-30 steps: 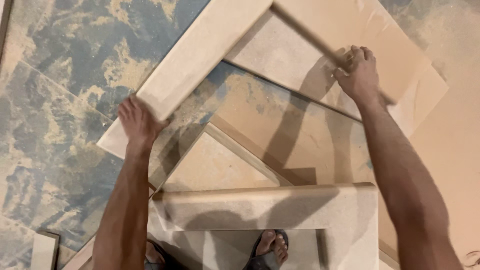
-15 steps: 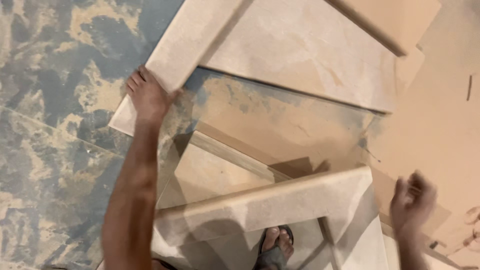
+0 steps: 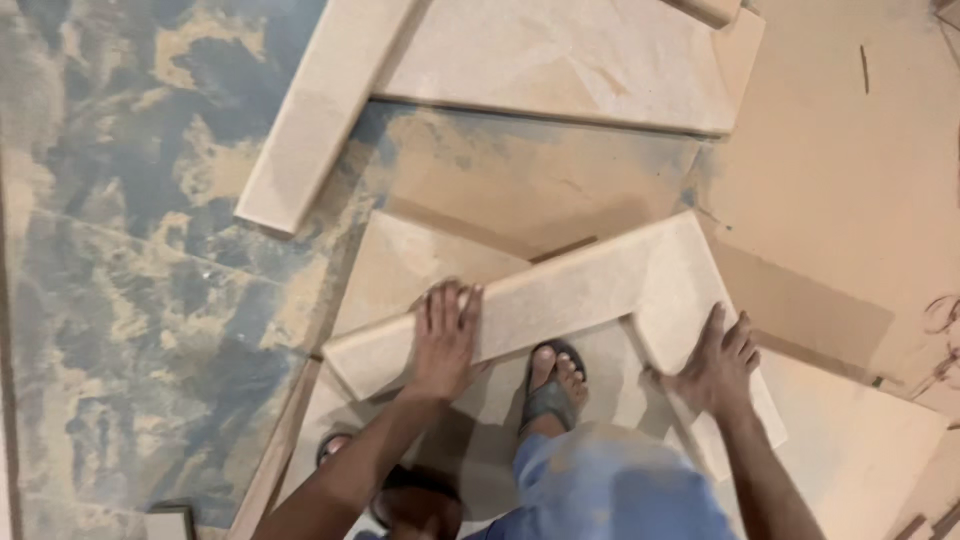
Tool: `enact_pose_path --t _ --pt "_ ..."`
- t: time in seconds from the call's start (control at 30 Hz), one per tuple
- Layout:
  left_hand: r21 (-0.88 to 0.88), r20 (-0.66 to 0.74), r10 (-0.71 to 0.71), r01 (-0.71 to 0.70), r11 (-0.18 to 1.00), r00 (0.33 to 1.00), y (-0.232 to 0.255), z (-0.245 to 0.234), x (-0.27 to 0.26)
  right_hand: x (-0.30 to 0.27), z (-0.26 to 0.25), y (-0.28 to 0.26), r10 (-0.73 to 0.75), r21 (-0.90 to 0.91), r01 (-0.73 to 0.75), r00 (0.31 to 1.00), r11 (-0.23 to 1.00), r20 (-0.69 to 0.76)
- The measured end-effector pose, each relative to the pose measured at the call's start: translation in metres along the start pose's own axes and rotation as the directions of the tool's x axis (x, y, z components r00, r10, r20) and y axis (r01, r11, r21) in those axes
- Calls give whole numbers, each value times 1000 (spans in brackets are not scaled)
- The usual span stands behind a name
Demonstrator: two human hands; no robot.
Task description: The person sands the edges and surfaces of wooden L-shaped components by hand using sandpaper, then fits the components together on the floor.
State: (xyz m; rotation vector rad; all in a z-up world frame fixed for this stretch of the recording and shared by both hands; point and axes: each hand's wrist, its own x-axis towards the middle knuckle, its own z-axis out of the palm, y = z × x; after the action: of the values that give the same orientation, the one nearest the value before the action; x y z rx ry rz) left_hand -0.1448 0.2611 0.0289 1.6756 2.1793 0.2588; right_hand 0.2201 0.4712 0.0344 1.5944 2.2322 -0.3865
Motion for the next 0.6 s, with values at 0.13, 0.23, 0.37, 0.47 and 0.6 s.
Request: enact_pose_path --t 0.13,0.23,0.37,0.47,0.6 --pt "-60 -24 18 -19 998 1000 -24 -17 31 34 -10 -1 -26 69 30 998 997 -55" --pt "-62 -192 -14 2 998 981 -49 -56 53 94 -54 -25 -173 12 177 970 984 -173" --pt "-41 -400 -123 117 992 908 -82 -109 76 183 -168 -101 -293 -147 269 940 952 -176" --pt "-53 -432 -220 219 974 875 -124 -129 104 228 -213 -169 -418 -237 370 887 898 -198" --pt "-16 -421 -276 297 955 864 -175 -130 148 293 -207 -230 -457 -187 422 862 887 -219"
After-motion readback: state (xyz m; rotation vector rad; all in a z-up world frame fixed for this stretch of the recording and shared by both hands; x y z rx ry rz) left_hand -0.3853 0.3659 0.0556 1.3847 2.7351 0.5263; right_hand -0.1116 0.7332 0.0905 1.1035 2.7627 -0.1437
